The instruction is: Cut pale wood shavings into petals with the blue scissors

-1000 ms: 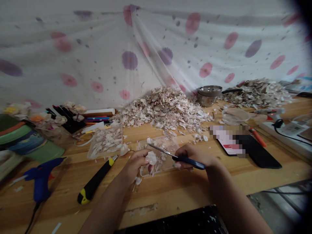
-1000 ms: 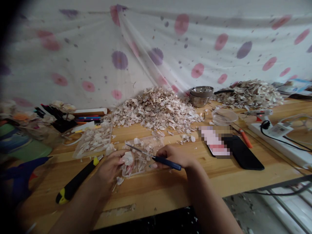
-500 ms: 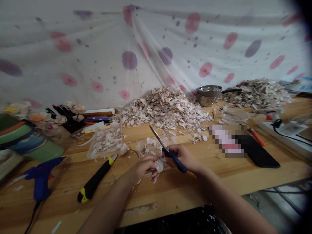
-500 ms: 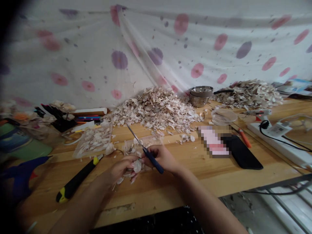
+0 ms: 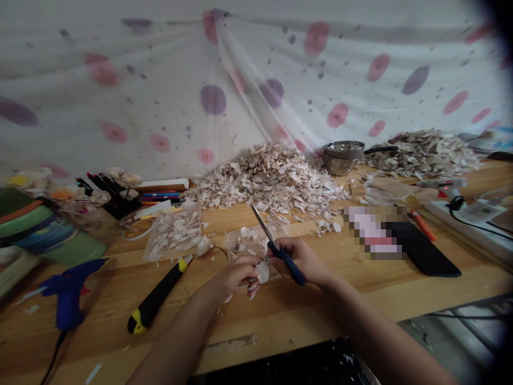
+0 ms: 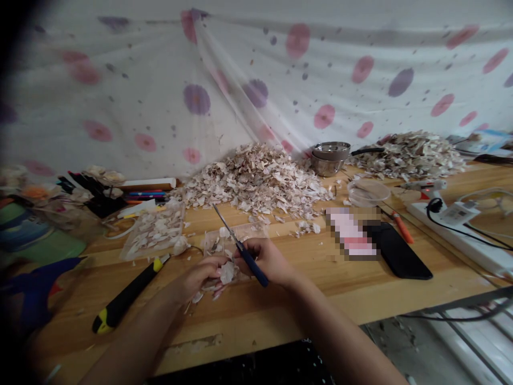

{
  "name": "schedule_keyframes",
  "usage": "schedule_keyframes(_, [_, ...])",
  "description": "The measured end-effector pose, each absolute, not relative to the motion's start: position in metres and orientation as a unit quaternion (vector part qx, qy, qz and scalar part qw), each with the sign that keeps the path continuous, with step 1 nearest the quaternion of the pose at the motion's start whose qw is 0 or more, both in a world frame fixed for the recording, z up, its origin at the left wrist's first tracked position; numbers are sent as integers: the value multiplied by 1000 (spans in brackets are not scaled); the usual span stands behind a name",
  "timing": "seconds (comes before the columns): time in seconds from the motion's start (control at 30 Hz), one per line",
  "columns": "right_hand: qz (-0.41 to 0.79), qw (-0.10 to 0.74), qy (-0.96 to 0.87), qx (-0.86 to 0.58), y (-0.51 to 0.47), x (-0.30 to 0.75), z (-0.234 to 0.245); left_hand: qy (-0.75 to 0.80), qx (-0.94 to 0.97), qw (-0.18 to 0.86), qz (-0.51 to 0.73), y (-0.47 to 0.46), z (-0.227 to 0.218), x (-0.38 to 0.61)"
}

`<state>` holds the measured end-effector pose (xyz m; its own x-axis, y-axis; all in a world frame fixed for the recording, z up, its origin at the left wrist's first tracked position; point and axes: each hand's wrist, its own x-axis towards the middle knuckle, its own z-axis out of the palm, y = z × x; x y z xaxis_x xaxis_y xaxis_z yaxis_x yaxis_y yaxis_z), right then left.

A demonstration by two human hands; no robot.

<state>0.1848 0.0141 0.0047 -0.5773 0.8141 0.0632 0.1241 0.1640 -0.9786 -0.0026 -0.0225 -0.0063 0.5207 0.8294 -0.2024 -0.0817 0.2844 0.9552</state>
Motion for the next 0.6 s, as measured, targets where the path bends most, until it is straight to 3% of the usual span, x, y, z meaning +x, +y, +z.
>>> schedule_keyframes(0.6, [532,324,-720,-306,13,184,-3,384,492,716,313,-23,-3,-3])
